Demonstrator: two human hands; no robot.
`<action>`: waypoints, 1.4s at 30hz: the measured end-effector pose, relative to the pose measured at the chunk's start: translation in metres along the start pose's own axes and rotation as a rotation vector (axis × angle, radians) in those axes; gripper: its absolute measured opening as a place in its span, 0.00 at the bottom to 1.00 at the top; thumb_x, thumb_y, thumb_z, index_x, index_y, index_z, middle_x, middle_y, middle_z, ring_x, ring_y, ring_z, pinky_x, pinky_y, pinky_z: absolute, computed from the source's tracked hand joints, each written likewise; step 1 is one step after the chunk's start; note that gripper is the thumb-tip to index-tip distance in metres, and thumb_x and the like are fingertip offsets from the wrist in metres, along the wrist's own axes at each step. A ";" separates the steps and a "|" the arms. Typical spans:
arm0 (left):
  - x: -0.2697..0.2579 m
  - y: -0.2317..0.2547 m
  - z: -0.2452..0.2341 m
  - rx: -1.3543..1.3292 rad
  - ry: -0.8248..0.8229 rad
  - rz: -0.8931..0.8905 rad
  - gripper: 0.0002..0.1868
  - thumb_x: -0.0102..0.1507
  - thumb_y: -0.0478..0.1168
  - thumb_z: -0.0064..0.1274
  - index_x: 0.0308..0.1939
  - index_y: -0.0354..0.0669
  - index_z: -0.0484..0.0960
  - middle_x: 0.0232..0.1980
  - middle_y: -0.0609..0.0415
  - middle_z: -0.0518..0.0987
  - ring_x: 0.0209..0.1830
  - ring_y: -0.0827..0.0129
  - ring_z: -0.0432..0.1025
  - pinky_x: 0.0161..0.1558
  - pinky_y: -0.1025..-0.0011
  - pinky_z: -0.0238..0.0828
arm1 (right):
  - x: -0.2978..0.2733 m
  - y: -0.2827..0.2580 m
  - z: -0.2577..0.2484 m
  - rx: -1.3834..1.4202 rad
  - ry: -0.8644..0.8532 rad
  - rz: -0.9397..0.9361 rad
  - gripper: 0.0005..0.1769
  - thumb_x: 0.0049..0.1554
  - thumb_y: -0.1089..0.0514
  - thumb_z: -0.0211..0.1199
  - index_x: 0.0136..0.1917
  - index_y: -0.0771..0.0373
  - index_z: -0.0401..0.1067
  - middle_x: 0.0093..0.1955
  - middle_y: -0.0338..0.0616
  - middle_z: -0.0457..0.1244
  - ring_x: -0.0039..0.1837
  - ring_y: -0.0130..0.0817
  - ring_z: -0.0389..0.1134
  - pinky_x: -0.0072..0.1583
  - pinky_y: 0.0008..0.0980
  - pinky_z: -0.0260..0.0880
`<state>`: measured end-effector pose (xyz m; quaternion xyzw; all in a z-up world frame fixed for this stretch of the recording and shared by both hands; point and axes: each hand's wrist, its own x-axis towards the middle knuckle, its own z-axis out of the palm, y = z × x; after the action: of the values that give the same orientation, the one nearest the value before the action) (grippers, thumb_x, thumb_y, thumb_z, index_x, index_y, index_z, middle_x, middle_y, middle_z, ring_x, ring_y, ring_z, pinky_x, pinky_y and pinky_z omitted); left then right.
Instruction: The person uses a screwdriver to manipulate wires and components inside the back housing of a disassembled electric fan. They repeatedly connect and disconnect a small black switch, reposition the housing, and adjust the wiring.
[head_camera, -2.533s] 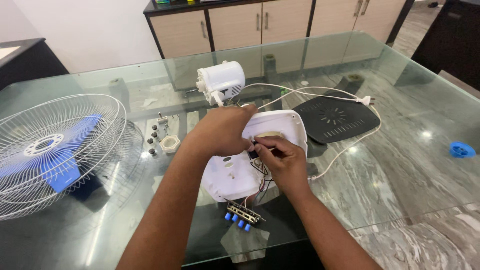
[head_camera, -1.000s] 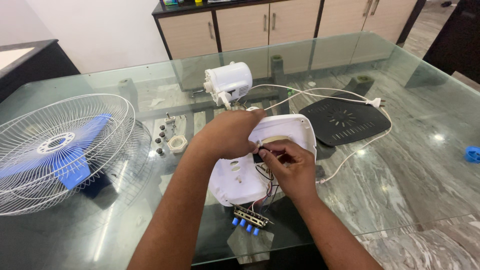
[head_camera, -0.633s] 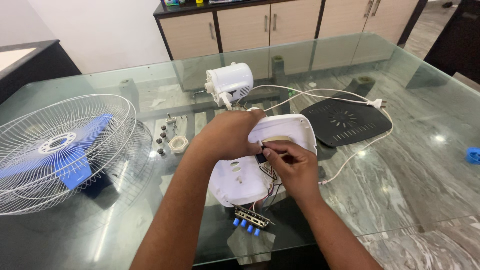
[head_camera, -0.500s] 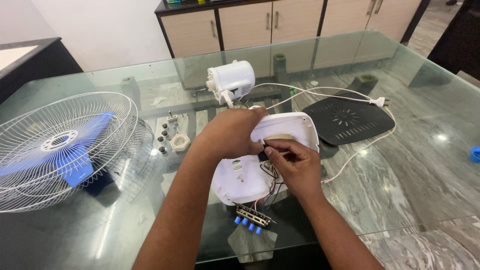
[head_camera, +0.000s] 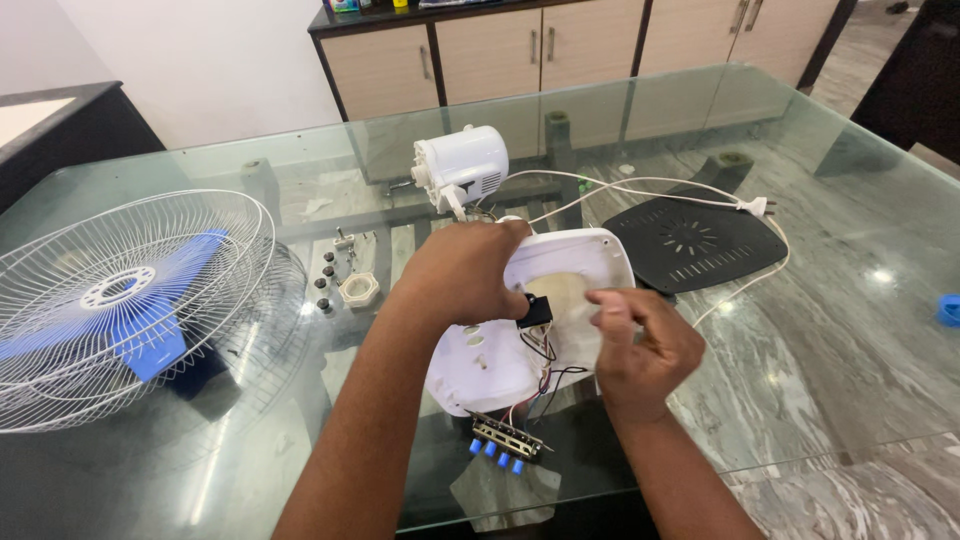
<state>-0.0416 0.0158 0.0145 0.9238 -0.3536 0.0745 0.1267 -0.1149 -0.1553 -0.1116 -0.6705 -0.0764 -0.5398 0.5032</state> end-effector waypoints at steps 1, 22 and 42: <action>0.000 0.001 -0.001 -0.008 -0.006 -0.009 0.34 0.43 0.45 0.69 0.52 0.41 0.79 0.41 0.41 0.83 0.44 0.46 0.78 0.47 0.54 0.74 | 0.002 0.002 -0.003 0.045 0.091 0.011 0.13 0.68 0.60 0.57 0.44 0.67 0.76 0.43 0.46 0.70 0.39 0.26 0.70 0.42 0.26 0.71; -0.021 -0.020 -0.009 -0.328 0.042 -0.269 0.35 0.45 0.43 0.65 0.58 0.44 0.78 0.39 0.40 0.84 0.38 0.50 0.82 0.43 0.58 0.76 | 0.055 0.121 0.010 -1.018 -0.660 -0.031 0.13 0.53 0.47 0.64 0.41 0.57 0.80 0.49 0.51 0.66 0.59 0.53 0.64 0.59 0.50 0.66; -0.033 -0.064 0.054 -0.915 0.360 -0.336 0.27 0.49 0.38 0.66 0.51 0.34 0.81 0.39 0.50 0.86 0.34 0.70 0.80 0.39 0.70 0.78 | 0.052 0.135 0.014 -0.868 -0.635 0.209 0.17 0.52 0.51 0.64 0.51 0.63 0.77 0.47 0.65 0.65 0.51 0.61 0.68 0.53 0.51 0.71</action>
<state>-0.0206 0.0675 -0.0561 0.7904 -0.1694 0.0487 0.5867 0.0025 -0.2323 -0.1489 -0.9506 0.0722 -0.2401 0.1832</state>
